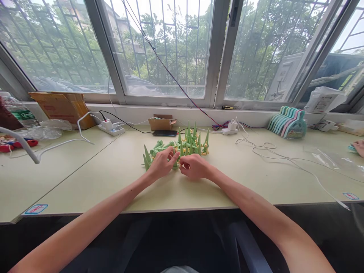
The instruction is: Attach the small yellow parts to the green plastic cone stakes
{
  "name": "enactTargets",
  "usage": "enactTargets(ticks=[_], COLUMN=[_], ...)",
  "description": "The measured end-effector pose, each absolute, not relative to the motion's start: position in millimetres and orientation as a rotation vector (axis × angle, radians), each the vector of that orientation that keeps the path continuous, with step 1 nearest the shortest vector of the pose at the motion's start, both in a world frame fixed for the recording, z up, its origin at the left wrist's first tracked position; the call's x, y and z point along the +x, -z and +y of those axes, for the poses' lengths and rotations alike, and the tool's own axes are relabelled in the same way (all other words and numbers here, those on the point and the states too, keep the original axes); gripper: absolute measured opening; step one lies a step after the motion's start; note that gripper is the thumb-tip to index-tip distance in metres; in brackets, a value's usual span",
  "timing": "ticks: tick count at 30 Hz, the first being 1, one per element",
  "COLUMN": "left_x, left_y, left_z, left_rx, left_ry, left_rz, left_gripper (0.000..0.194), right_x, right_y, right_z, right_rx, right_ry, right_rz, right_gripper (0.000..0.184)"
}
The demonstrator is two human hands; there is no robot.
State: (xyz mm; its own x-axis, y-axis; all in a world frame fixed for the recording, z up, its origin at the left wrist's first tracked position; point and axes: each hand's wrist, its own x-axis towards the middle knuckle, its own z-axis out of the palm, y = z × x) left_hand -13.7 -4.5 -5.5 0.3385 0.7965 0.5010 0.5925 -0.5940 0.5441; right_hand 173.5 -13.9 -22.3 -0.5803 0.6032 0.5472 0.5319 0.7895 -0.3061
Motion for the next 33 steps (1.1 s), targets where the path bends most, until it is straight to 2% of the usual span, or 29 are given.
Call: enactTargets(ticks=[5,10,14,19,27,33], left_x=[-14,-14,-13,-12,-12,-11], left_y=[7,8,8,8,9,5], left_z=[-4,-3,-2,2,6,0], left_rx=[2.361,2.373,2.328,2.11,1.936,1.896], left_ry=[-1.053,-1.057,-1.113,-1.176,-1.261,-1.24], left_rz=[1.267,1.242,1.228,1.259,1.13,1.085], left_gripper=[0.024,0.022,0.021,0.025,0.025,0.026], right_x=[177,178,178,179,179,179], right_y=[20,21,20,19,17,19], right_z=[-10,-7,-5,-4,-5,-4], right_rx=[-0.894,-0.904,-0.885,-0.886,-0.954,-0.948], right_ry=[-0.161,-0.161,-0.103,-0.051,-0.079,-0.074], right_rz=[-2.18,-2.09,-2.042,-2.007,-1.944,-1.925], right_gripper=[0.011,0.002,0.015,0.02,0.028,0.027])
